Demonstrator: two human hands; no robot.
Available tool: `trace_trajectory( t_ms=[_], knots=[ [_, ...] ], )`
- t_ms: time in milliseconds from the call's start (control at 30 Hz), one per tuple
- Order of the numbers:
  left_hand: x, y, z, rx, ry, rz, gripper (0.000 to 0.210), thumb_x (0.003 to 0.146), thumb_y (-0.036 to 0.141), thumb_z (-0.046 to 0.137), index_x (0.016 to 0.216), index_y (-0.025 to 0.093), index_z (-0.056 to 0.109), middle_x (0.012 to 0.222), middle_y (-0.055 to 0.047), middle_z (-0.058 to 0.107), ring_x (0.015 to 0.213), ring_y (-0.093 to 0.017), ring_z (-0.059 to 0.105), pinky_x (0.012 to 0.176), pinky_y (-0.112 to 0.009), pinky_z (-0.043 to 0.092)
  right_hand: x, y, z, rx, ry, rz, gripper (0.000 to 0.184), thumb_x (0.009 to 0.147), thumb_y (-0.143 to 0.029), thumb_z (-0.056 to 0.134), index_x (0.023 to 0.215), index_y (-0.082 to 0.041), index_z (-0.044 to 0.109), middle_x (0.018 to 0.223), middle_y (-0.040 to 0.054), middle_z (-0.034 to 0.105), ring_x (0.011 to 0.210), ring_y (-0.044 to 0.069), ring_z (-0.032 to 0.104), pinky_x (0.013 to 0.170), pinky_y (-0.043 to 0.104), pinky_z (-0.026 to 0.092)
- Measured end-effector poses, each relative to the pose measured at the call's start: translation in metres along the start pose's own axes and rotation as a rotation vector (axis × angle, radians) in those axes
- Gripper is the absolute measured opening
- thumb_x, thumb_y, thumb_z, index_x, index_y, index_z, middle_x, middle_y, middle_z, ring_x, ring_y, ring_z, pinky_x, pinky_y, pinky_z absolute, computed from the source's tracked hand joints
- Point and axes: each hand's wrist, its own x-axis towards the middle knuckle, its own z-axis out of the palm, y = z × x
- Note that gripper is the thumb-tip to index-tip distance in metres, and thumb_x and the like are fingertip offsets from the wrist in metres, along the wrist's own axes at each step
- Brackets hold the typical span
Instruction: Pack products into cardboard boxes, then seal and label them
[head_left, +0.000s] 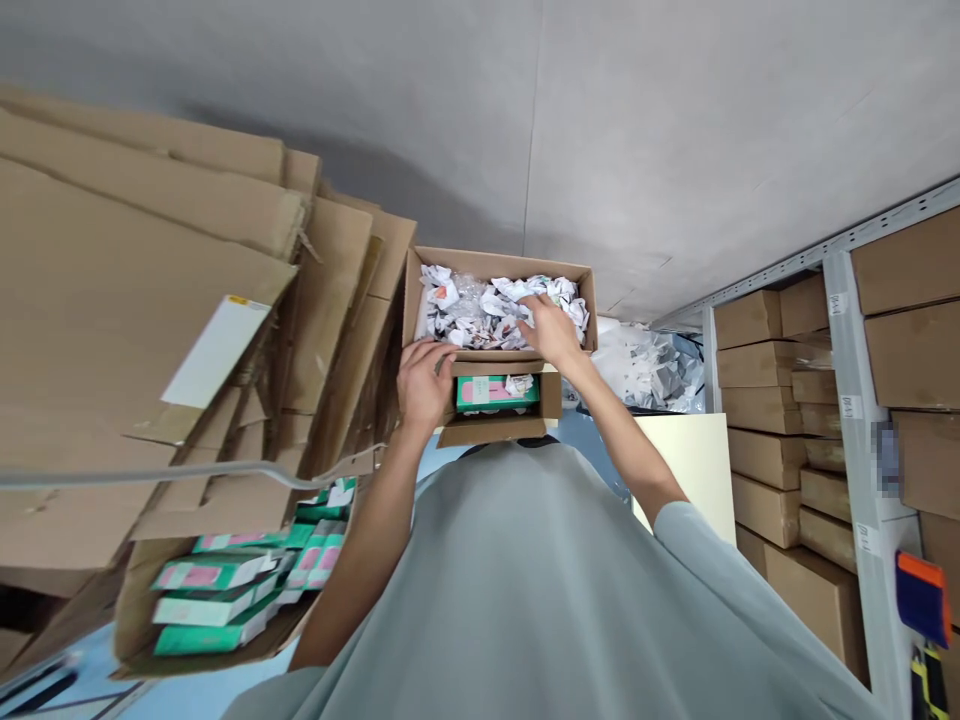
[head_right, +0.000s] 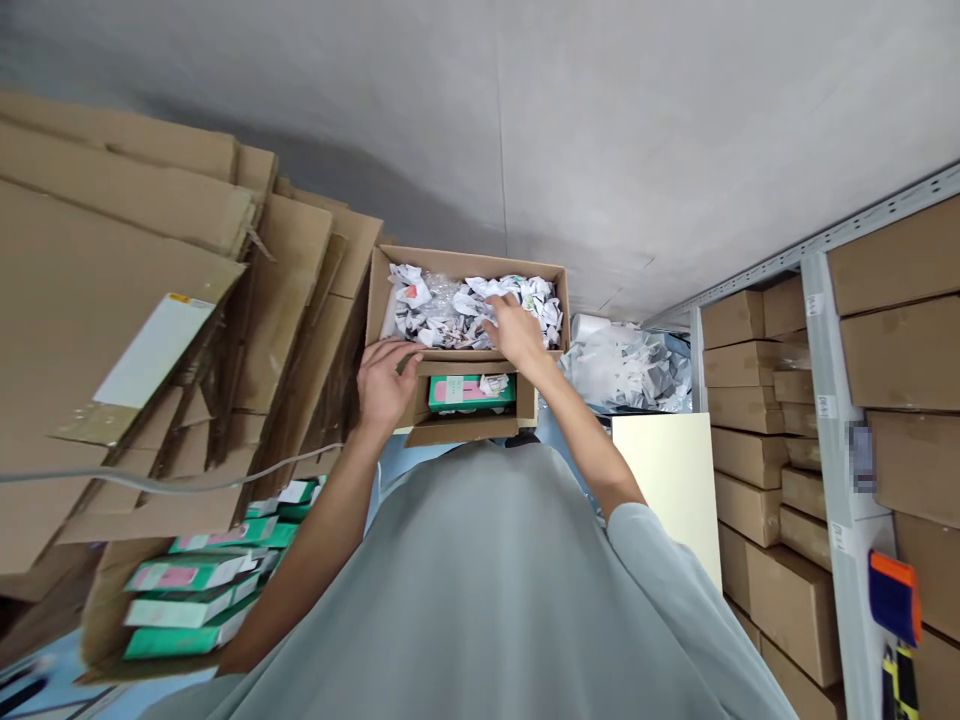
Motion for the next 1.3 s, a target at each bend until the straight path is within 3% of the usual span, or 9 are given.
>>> trace_trajectory(
  t_ms=[233, 433, 667, 800, 867, 1067, 1167, 1300],
  knots=[
    [0.000, -0.001, 0.002, -0.010, 0.008, -0.020, 0.028, 0.104, 0.029, 0.055, 0.110, 0.024, 0.082, 0.120, -0.012, 0.080, 0.133, -0.033, 0.063, 0.123, -0.050, 0.048, 0.085, -0.066, 0.045, -0.174, -0.187, -0.099, 0.054, 0.108, -0.020, 0.063, 0.160, -0.015, 0.052, 0.162, 0.0232, 0.056, 0.132, 0.038, 0.073, 0.110, 0.050, 0.061],
    [-0.001, 0.001, 0.002, 0.000, 0.007, -0.046, 0.028, 0.104, 0.025, 0.055, 0.110, 0.024, 0.082, 0.121, -0.010, 0.082, 0.135, -0.031, 0.063, 0.124, -0.047, 0.049, 0.115, -0.086, 0.064, -0.265, -0.265, -0.063, 0.055, 0.108, -0.014, 0.057, 0.162, -0.012, 0.049, 0.164, 0.0264, 0.056, 0.137, 0.033, 0.072, 0.114, 0.044, 0.059],
    [-0.001, -0.003, 0.005, -0.024, 0.019, -0.014, 0.030, 0.106, 0.026, 0.053, 0.111, 0.024, 0.083, 0.120, -0.010, 0.081, 0.135, -0.030, 0.063, 0.124, -0.046, 0.048, 0.110, -0.070, 0.055, -0.311, -0.303, -0.087, 0.039, 0.111, -0.009, 0.042, 0.139, -0.012, 0.069, 0.139, 0.0241, 0.077, 0.138, 0.033, 0.073, 0.116, 0.044, 0.055],
    [-0.002, -0.002, 0.003, -0.048, 0.030, -0.002, 0.031, 0.105, 0.026, 0.052, 0.111, 0.024, 0.083, 0.119, -0.011, 0.081, 0.135, -0.031, 0.062, 0.124, -0.047, 0.049, 0.103, -0.064, 0.052, -0.317, -0.268, -0.044, 0.055, 0.111, -0.021, 0.053, 0.165, -0.012, 0.047, 0.144, 0.0243, 0.076, 0.136, 0.034, 0.074, 0.113, 0.044, 0.057],
    [-0.002, -0.001, 0.001, -0.049, 0.017, 0.006, 0.032, 0.105, 0.025, 0.052, 0.111, 0.024, 0.083, 0.119, -0.011, 0.081, 0.135, -0.031, 0.063, 0.124, -0.048, 0.049, 0.104, -0.066, 0.053, -0.342, -0.296, -0.016, 0.062, 0.110, -0.024, 0.058, 0.168, -0.009, 0.043, 0.145, 0.0253, 0.075, 0.136, 0.034, 0.074, 0.112, 0.042, 0.058],
    [0.000, 0.001, -0.003, -0.048, 0.003, 0.013, 0.031, 0.105, 0.025, 0.053, 0.111, 0.024, 0.083, 0.120, -0.011, 0.081, 0.133, -0.031, 0.063, 0.122, -0.048, 0.051, 0.103, -0.068, 0.049, -0.399, -0.347, -0.026, 0.038, 0.106, -0.012, 0.057, 0.140, -0.008, 0.074, 0.145, 0.0260, 0.075, 0.138, 0.033, 0.072, 0.116, 0.041, 0.055],
    [0.000, 0.002, -0.002, -0.063, 0.025, 0.016, 0.031, 0.106, 0.024, 0.052, 0.111, 0.024, 0.083, 0.120, -0.011, 0.081, 0.133, -0.031, 0.063, 0.122, -0.048, 0.051, 0.091, -0.060, 0.039, -0.397, -0.289, -0.050, 0.035, 0.107, -0.015, 0.056, 0.134, -0.011, 0.077, 0.138, 0.0231, 0.079, 0.131, 0.034, 0.075, 0.109, 0.039, 0.058],
    [-0.001, 0.003, -0.001, -0.071, 0.031, 0.022, 0.030, 0.105, 0.024, 0.053, 0.111, 0.024, 0.082, 0.120, -0.011, 0.081, 0.133, -0.031, 0.064, 0.122, -0.048, 0.051, 0.063, -0.046, 0.018, -0.317, -0.105, -0.092, 0.032, 0.109, -0.025, 0.055, 0.131, -0.019, 0.076, 0.127, 0.0150, 0.080, 0.116, 0.032, 0.078, 0.098, 0.037, 0.058]
  ],
)
